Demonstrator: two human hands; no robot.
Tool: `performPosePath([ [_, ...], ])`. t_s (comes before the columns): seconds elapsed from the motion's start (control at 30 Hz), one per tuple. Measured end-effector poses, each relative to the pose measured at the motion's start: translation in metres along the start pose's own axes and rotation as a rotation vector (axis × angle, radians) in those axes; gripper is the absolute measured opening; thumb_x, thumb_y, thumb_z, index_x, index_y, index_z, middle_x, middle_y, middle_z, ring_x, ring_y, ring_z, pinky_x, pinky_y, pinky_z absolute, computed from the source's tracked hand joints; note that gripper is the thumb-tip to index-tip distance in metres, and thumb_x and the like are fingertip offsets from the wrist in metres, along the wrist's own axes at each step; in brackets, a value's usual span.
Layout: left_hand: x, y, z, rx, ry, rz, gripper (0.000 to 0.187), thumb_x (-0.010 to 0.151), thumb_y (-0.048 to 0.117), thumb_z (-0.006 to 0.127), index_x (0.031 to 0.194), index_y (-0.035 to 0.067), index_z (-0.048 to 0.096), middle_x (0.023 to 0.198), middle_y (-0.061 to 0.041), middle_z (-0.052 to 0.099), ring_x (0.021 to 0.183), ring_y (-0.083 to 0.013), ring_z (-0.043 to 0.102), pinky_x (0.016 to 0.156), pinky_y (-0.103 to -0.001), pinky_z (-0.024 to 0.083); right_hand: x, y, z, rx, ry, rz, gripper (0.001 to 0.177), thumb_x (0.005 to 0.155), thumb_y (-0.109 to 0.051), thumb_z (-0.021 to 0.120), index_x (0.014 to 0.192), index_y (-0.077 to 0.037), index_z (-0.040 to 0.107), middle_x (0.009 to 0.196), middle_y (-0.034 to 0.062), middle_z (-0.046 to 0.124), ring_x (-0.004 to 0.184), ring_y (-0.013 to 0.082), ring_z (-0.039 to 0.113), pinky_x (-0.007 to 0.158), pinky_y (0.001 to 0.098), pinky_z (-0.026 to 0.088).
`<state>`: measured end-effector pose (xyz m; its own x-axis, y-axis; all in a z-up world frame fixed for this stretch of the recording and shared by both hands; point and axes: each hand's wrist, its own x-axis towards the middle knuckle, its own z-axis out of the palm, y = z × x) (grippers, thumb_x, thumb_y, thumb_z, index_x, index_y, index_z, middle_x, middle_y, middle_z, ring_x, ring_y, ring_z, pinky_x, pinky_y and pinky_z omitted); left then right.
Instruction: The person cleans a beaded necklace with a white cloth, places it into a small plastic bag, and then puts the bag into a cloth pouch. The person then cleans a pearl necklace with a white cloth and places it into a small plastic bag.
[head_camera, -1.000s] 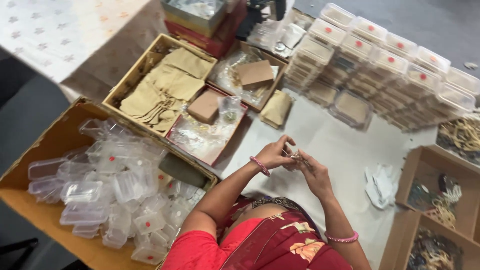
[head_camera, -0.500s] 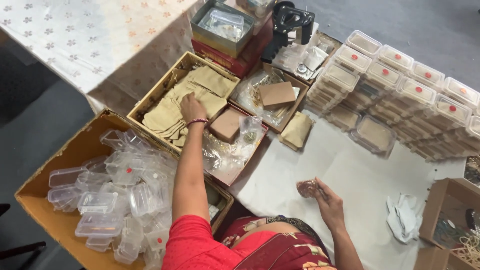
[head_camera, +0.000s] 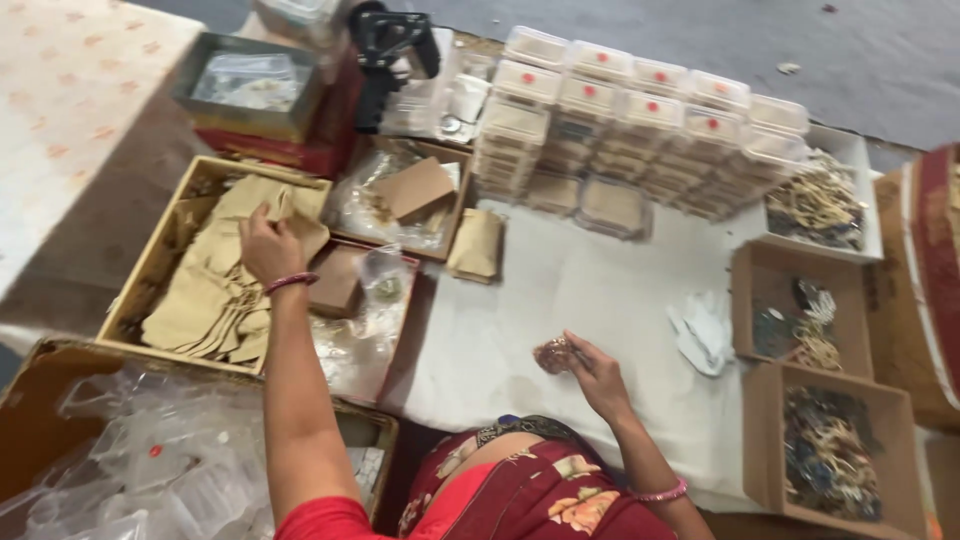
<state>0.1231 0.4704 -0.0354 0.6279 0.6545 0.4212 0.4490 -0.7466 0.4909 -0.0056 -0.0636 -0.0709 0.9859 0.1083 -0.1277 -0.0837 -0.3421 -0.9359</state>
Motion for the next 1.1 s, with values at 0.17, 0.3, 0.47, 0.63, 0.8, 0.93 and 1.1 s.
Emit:
performPosePath([
  [0.17,-0.100,0.114,0.058,-0.167,0.038,0.543,0.020,0.095,0.009,0.062,0.113,0.009,0.071,0.099,-0.013,0.069,0.082,-0.0324,0.067,0.068,-0.042,0.054,-0.004,0.008,-0.025,-0.017,-0.027,-0.094,0.044,0.097,-0.006,0.063,0.141,-0.006,0.061,0.120,0.0095,0.077,0.108,0.0128,0.071,0.095,0.0284,0.057],
  [0.3,-0.263,0.191,0.119,-0.364,-0.090,0.974,0.018,0.086,0.001,0.061,0.102,0.007,0.069,0.093,-0.009,0.067,0.084,-0.0256,0.068,0.073,-0.040,0.053,-0.009,0.024,-0.043,-0.018,-0.046,-0.114,0.045,0.097,-0.006,0.064,0.142,-0.005,0.061,0.122,0.0103,0.075,0.109,0.0132,0.070,0.095,0.0288,0.056],
  [0.47,-0.386,0.202,0.117,-0.412,-0.696,1.077,0.017,0.078,0.014,0.070,0.095,0.013,0.072,0.098,-0.007,0.067,0.093,-0.0269,0.068,0.081,-0.040,0.057,-0.028,0.045,-0.071,-0.059,-0.032,-0.036,0.045,0.097,-0.009,0.067,0.141,-0.006,0.061,0.122,0.0095,0.074,0.108,0.0136,0.070,0.093,0.0296,0.057],
  [0.63,-0.382,0.204,0.118,-0.390,-0.784,0.947,0.015,0.087,0.017,0.069,0.099,0.007,0.072,0.104,-0.012,0.066,0.092,-0.0287,0.068,0.079,-0.040,0.059,-0.031,0.084,-0.093,0.117,-0.005,0.029,0.045,0.098,-0.008,0.064,0.142,-0.002,0.058,0.123,0.0110,0.073,0.108,0.0146,0.070,0.094,0.0297,0.057],
  [0.8,-0.372,0.208,0.132,-0.227,-0.848,0.969,0.014,0.091,0.016,0.066,0.098,0.006,0.072,0.104,-0.010,0.067,0.096,-0.0276,0.069,0.082,-0.039,0.060,-0.023,0.079,-0.098,0.155,0.109,0.030,0.044,0.099,-0.006,0.060,0.143,0.000,0.057,0.126,0.0110,0.071,0.109,0.0153,0.071,0.094,0.0288,0.057],
  [0.93,-0.364,0.206,0.136,-0.241,-0.888,1.037,0.015,0.090,0.019,0.067,0.095,0.007,0.073,0.103,-0.011,0.067,0.095,-0.0279,0.070,0.081,-0.039,0.060,-0.006,0.072,-0.086,0.253,0.193,-0.019,0.042,0.100,-0.005,0.061,0.141,0.000,0.057,0.127,0.0102,0.069,0.108,0.0156,0.070,0.094,0.0278,0.056],
  [1.1,-0.356,0.206,0.139,-0.279,-0.928,1.086,0.016,0.090,0.020,0.067,0.098,0.009,0.074,0.105,-0.010,0.067,0.097,-0.0281,0.070,0.082,-0.040,0.059,0.002,0.078,-0.071,0.379,0.214,0.008,0.040,0.100,-0.005,0.062,0.140,-0.001,0.058,0.123,0.0096,0.071,0.105,0.0147,0.070,0.093,0.0274,0.057],
])
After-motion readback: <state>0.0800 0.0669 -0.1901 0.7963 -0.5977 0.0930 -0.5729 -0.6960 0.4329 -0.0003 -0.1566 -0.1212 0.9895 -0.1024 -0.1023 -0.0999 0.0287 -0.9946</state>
